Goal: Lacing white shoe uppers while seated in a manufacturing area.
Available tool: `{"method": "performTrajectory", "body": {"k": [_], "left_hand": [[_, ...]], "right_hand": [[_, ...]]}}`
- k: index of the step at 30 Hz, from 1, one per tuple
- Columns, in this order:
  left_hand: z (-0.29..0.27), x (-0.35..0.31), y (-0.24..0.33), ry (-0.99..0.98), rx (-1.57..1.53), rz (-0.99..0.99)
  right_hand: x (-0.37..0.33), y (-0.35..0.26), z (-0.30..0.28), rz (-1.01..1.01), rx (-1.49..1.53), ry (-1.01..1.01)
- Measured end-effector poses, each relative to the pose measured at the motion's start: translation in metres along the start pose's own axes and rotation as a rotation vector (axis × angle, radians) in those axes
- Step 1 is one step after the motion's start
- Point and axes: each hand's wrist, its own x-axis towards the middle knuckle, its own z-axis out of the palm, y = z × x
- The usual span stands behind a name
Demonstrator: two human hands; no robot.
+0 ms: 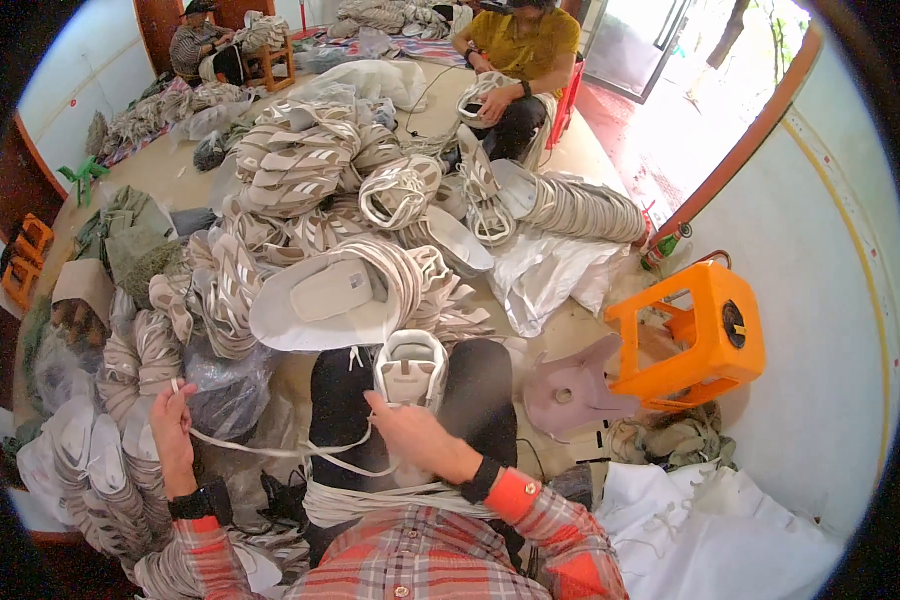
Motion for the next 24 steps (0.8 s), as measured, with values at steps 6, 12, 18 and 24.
{"method": "performTrajectory", "body": {"k": [6, 12, 18, 24], "left_hand": [[-0.125, 0.007, -0.030, 0.413, 0.020, 0.004], [-0.152, 0.012, -0.021, 0.648, -0.419, 0.102], [-0.033, -0.001, -0.016, 0.227, 0.404, 0.177], [0.166, -0.091, -0.022, -0.525, 0.470, 0.175]], "right_hand": [[-0.001, 0.002, 0.012, -0.031, -0.015, -0.081], [-0.002, -0.017, 0.008, 0.213, 0.150, -0.072], [-0.030, -0.031, 0.032, -0.383, -0.002, -0.308], [-0.042, -0.048, 0.033, -0.400, 0.021, -0.493]]}}
